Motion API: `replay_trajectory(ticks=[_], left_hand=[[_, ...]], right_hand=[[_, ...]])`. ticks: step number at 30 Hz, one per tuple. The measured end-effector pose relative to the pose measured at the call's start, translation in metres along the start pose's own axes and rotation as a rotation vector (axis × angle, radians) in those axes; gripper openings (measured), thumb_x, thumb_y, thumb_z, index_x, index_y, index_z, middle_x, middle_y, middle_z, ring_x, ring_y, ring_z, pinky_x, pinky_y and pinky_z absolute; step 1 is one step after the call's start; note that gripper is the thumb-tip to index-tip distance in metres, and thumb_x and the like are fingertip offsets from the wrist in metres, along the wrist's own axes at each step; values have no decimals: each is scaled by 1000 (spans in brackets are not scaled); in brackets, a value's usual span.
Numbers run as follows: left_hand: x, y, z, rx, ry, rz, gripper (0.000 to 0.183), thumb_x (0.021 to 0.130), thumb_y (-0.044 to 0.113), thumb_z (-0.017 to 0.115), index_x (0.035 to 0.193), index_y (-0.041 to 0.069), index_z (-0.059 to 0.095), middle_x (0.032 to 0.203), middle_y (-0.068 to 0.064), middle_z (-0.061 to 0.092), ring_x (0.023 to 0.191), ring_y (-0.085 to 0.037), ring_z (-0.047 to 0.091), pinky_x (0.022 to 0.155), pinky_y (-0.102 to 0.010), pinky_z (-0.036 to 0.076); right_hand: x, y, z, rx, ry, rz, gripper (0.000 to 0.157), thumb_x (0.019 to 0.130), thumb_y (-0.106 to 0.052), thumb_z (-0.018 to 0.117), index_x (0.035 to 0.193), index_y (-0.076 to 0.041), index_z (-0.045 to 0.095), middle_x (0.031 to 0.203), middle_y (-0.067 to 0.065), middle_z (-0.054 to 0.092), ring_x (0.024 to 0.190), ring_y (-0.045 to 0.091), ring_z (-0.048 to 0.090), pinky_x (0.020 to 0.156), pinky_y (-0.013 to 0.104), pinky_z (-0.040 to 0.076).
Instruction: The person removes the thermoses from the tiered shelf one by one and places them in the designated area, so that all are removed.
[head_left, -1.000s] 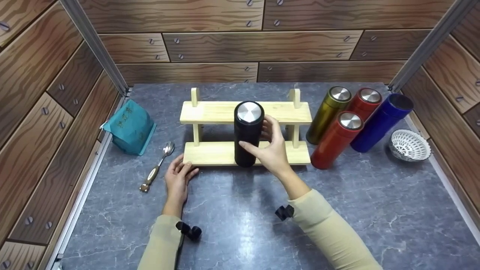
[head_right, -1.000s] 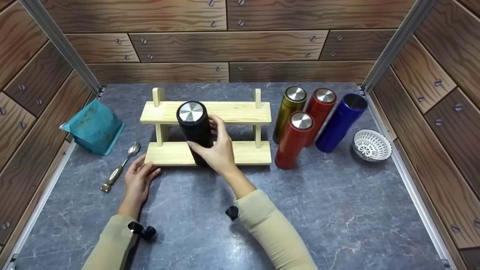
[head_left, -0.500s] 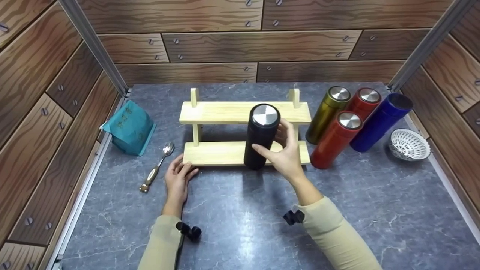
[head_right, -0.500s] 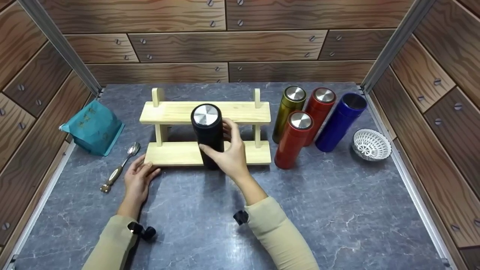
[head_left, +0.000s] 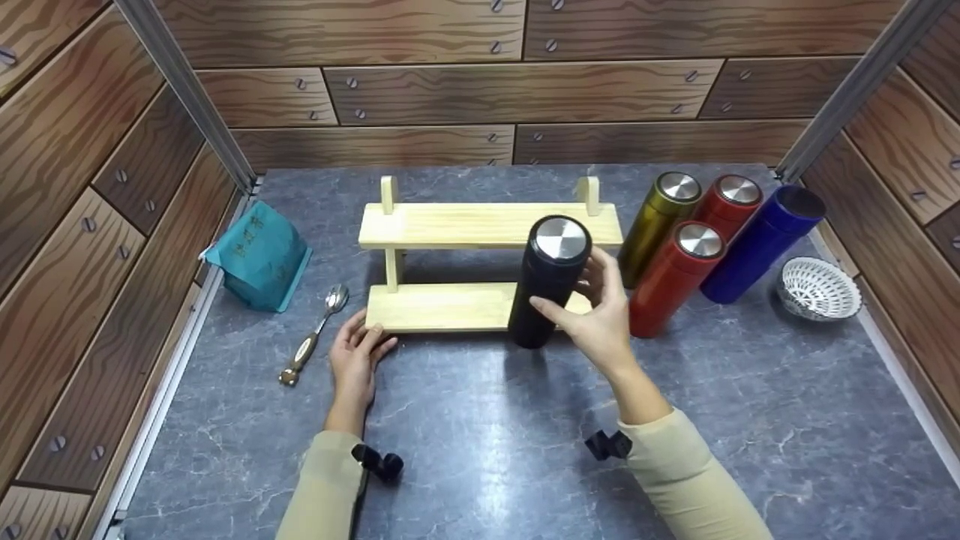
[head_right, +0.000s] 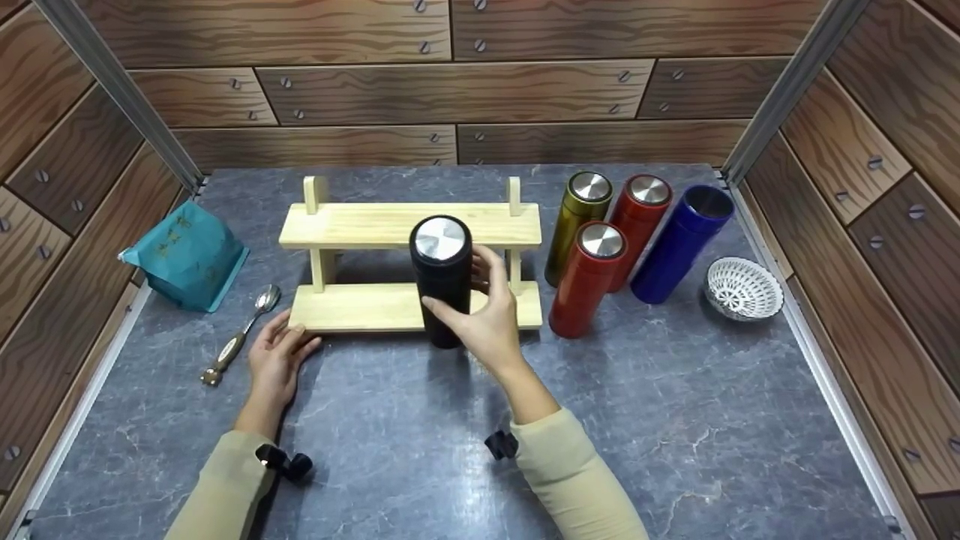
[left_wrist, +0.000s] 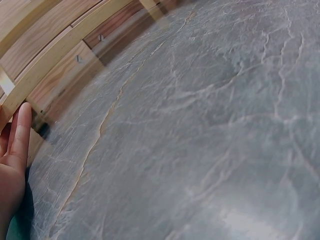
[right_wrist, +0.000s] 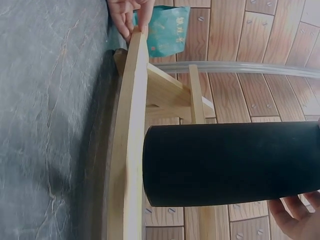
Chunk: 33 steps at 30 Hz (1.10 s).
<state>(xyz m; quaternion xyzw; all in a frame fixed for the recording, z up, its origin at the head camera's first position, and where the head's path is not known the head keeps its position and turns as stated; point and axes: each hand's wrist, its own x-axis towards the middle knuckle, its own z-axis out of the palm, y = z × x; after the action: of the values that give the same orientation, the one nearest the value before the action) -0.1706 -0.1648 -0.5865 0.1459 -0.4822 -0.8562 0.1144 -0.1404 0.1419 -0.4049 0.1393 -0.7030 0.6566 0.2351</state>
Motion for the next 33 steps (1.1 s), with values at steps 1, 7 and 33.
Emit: replay_trajectory(ticks=[1,7,33], left_hand=[[0,0,0,1,-1,1,46,86,-5,61,129,-1,47,111,-17,50,82,-21,63,75,-40,59],[0,0,0,4,-3,10,46,86,-5,61,129,-1,47,111,-17,50,82,-21,63,75,-40,59],[-1,0,0,-26,-2,-1,47,84,-6,63,128,-1,48,105,-17,52,81,-22,63,76,-41,59]], right_hand=[[0,0,-2,-1,6,-2,75,59,13,81,123,12,41,111,16,57,93,21,58,82,34,54],[-3,1,-13,7,39,-20,75,58,17,79,122,13,41,110,10,57,94,21,58,79,32,54],[-18,6,-67,31,211,71,74,58,19,77,124,2,47,106,11,59,90,20,58,74,24,55]])
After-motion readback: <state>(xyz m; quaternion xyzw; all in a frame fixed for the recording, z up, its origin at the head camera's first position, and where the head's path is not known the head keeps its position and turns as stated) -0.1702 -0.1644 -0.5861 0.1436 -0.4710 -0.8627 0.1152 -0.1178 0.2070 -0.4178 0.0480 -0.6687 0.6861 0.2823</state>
